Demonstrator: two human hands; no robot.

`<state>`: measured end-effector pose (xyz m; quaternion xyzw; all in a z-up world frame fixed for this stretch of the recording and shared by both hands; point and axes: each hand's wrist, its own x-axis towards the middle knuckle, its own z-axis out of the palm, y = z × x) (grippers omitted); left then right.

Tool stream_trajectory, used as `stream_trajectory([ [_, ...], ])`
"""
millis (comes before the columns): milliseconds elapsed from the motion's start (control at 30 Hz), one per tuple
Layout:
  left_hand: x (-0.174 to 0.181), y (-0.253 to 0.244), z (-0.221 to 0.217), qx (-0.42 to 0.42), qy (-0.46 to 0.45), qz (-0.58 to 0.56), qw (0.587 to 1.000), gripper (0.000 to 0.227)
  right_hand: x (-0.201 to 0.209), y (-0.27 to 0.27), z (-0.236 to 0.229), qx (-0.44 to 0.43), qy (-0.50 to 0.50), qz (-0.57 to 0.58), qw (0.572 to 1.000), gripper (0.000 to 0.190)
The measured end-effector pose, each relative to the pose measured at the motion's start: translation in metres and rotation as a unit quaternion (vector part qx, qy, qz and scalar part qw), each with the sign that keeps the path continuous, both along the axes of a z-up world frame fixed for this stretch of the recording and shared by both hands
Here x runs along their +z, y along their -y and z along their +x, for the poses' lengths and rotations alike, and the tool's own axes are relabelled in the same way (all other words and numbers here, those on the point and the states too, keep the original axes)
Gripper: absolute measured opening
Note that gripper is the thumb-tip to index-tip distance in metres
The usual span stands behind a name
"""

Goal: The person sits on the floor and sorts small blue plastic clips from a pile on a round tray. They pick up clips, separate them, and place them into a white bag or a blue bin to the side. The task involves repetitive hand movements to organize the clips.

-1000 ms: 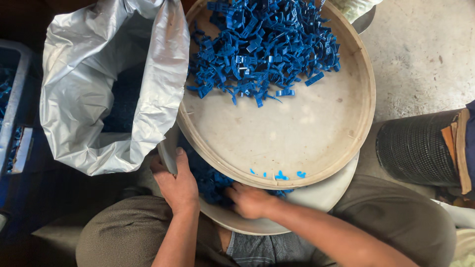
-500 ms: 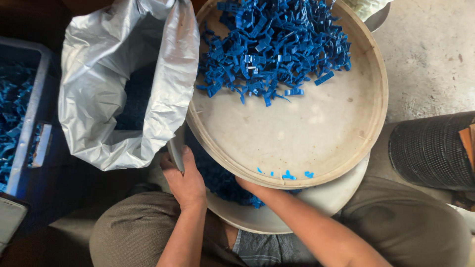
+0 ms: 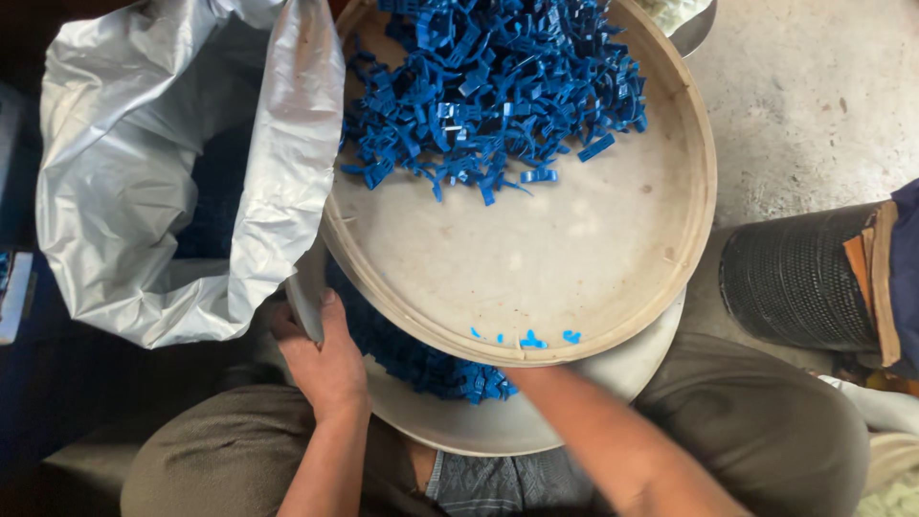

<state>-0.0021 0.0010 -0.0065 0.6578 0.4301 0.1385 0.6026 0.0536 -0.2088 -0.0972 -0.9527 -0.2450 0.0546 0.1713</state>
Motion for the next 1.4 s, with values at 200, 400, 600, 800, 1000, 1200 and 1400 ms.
stream_trajectory([
  [200,0.005,0.003,0.000,0.005,-0.014,-0.004,1.000,0.051,0.024,0.034,-0.031,0.186,-0.143,-0.214,0.948,0.061],
  [400,0.013,0.001,0.002,0.004,-0.019,0.002,1.000,0.053,0.034,0.117,-0.047,0.010,-0.251,-0.180,0.951,0.053],
  [600,0.014,-0.002,0.002,-0.008,-0.054,0.035,0.998,0.060,0.084,0.167,-0.036,0.122,-0.113,-0.328,0.930,0.064],
  [800,0.014,-0.004,-0.001,-0.023,-0.085,0.074,0.993,0.073,0.178,0.129,-0.096,-0.066,-0.235,-0.145,0.959,0.028],
  [1000,0.011,-0.003,-0.006,-0.034,-0.112,0.060,0.991,0.082,0.198,0.095,-0.107,-0.031,0.133,-0.008,0.991,0.035],
  [1200,-0.021,-0.007,-0.009,-0.014,-0.018,0.025,0.999,0.076,0.197,0.097,-0.090,-0.012,0.059,0.004,0.998,0.031],
  [1400,-0.050,-0.004,-0.006,-0.043,0.116,0.348,0.929,0.075,0.181,0.131,-0.072,0.043,0.029,0.033,0.998,0.027],
])
